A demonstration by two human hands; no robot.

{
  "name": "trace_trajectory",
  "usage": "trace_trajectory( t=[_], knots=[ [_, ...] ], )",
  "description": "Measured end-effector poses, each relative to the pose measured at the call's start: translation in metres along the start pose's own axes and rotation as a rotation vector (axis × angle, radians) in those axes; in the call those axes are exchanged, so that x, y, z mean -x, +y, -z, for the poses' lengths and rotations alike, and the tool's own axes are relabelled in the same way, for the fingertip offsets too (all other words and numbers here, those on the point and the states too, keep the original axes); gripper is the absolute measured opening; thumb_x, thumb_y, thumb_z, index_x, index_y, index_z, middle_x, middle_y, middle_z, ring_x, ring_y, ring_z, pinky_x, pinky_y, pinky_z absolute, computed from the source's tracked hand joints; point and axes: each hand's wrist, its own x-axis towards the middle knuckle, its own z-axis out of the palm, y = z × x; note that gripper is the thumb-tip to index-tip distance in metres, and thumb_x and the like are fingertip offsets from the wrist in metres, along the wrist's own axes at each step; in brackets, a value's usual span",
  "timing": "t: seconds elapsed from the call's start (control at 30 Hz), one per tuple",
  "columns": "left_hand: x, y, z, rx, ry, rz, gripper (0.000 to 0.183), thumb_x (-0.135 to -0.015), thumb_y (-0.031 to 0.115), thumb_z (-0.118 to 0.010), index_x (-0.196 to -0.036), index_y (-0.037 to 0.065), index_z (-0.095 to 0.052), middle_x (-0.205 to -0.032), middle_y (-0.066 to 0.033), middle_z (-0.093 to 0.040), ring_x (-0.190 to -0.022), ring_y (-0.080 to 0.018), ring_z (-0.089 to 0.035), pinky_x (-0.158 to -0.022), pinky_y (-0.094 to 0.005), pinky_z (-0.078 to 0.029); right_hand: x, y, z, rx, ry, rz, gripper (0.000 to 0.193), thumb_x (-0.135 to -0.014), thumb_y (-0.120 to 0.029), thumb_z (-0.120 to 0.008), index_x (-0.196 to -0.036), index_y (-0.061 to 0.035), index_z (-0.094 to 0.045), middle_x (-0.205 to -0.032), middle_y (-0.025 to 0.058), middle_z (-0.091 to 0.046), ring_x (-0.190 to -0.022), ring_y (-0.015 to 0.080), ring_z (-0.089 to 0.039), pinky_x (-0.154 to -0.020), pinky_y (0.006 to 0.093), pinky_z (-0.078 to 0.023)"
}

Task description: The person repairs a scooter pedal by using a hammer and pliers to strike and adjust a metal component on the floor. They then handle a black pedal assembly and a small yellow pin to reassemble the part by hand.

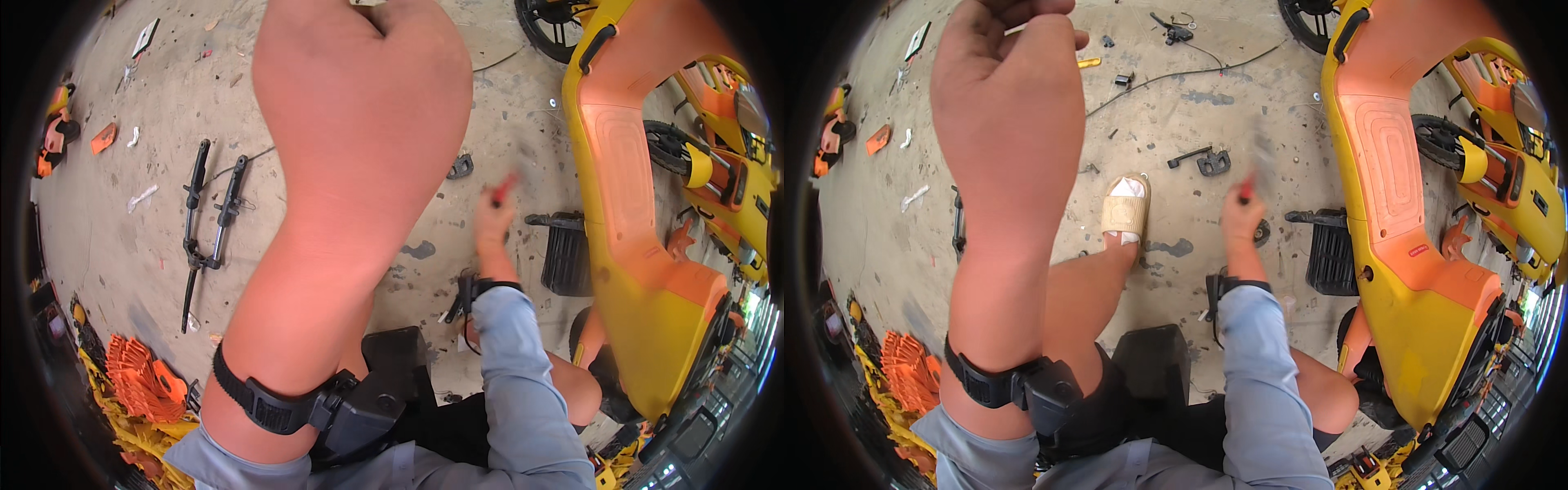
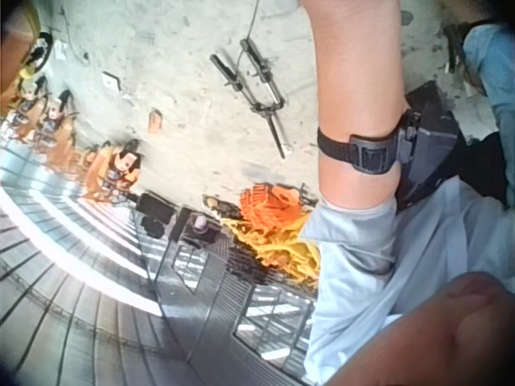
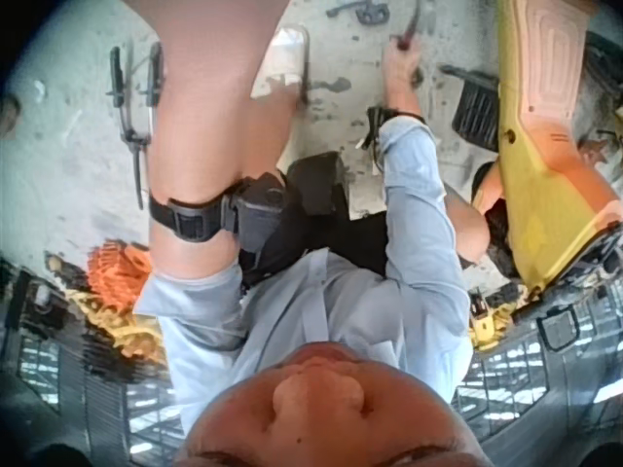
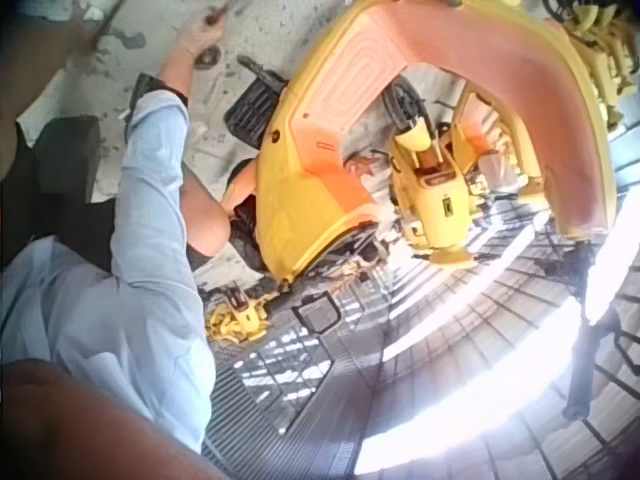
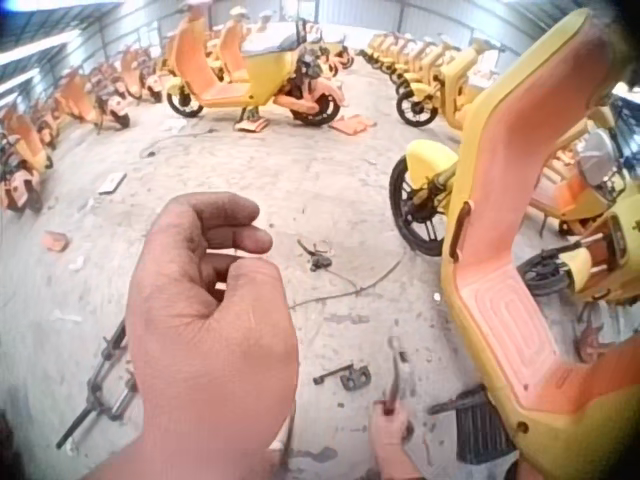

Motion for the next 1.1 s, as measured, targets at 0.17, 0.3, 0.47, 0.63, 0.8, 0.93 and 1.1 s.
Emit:
trace_trajectory(
  t=[0.17,0.3,0.47,0.63,0.8,0.93,1.1],
  knots=[
    [0.006,-0.002,-0.005,-0.009,-0.022,-0.056,0.025,-0.083,-0.002,-0.050,-0.107,-0.004,-0.056,-0.089,-0.0121,-0.061,-0.075,-0.0182,-0.059,-0.069,-0.0307,-0.050,0.046,-0.081,0.043,-0.342,-0.179,-0.359,0.021,-0.081,-0.012,-0.062,-0.089,0.0068,-0.066,-0.061,0.0092,-0.059,-0.048,0.0176,-0.055,-0.048,0.0330,-0.045],
    [0.002,0.031,-0.014,-0.066,0.086,-0.046,0.024,-0.083,-0.002,-0.050,-0.107,-0.004,-0.056,-0.088,-0.0120,-0.061,-0.074,-0.0186,-0.058,-0.068,-0.0309,-0.050,0.014,-0.147,0.100,-0.490,-0.120,-0.059,0.014,-0.085,-0.005,-0.056,-0.090,0.0039,-0.065,-0.055,0.0004,-0.048,-0.041,0.0103,-0.042,-0.039,0.0281,-0.034],
    [0.008,0.027,-0.008,0.026,0.072,-0.042,0.023,-0.084,-0.002,-0.051,-0.106,-0.004,-0.057,-0.088,-0.0116,-0.061,-0.075,-0.0177,-0.058,-0.067,-0.0306,-0.049,-0.003,-0.153,0.084,-0.453,-0.138,-0.052,0.014,-0.084,-0.007,-0.058,-0.092,0.0021,-0.066,-0.057,0.0005,-0.049,-0.042,0.0110,-0.045,-0.040,0.0280,-0.037],
    [0.006,0.035,-0.002,0.075,0.026,0.085,0.023,-0.084,-0.002,-0.051,-0.107,-0.004,-0.057,-0.087,-0.0113,-0.061,-0.075,-0.0167,-0.058,-0.068,-0.0299,-0.049,-0.009,-0.104,0.031,-0.154,-0.203,-0.122,0.016,-0.080,-0.013,-0.062,-0.091,-0.0032,-0.069,-0.066,0.0081,-0.062,-0.055,0.0190,-0.058,-0.053,0.0340,-0.047],
    [0.000,0.024,-0.003,-0.070,0.016,0.046,0.022,-0.085,-0.001,-0.051,-0.106,-0.004,-0.057,-0.087,-0.0106,-0.062,-0.075,-0.0162,-0.058,-0.068,-0.0298,-0.050,0.000,-0.103,-0.012,0.151,-0.300,-0.104,0.022,-0.082,-0.022,-0.062,-0.095,-0.0061,-0.070,-0.086,0.0202,-0.070,-0.082,0.0381,-0.068,-0.073,0.0436,-0.052],
    [0.005,0.035,-0.014,0.080,-0.043,0.135,0.021,-0.085,-0.001,-0.052,-0.105,-0.004,-0.057,-0.087,-0.0107,-0.062,-0.075,-0.0164,-0.059,-0.067,-0.0305,-0.050,-0.015,-0.047,-0.039,0.310,-0.266,0.025,0.029,-0.085,-0.025,-0.060,-0.105,-0.0061,-0.068,-0.098,0.0231,-0.069,-0.096,0.0411,-0.066,-0.081,0.0477,-0.053],
    [-0.001,0.000,-0.011,-0.030,-0.023,0.011,0.020,-0.085,0.000,-0.053,-0.104,-0.004,-0.057,-0.087,-0.0103,-0.062,-0.073,-0.0166,-0.059,-0.068,-0.0302,-0.050,0.046,-0.032,-0.013,0.656,-0.451,-0.111,0.027,-0.084,-0.020,-0.060,-0.105,-0.0067,-0.070,-0.103,0.0215,-0.070,-0.101,0.0402,-0.066,-0.085,0.0470,-0.053]
  ],
)
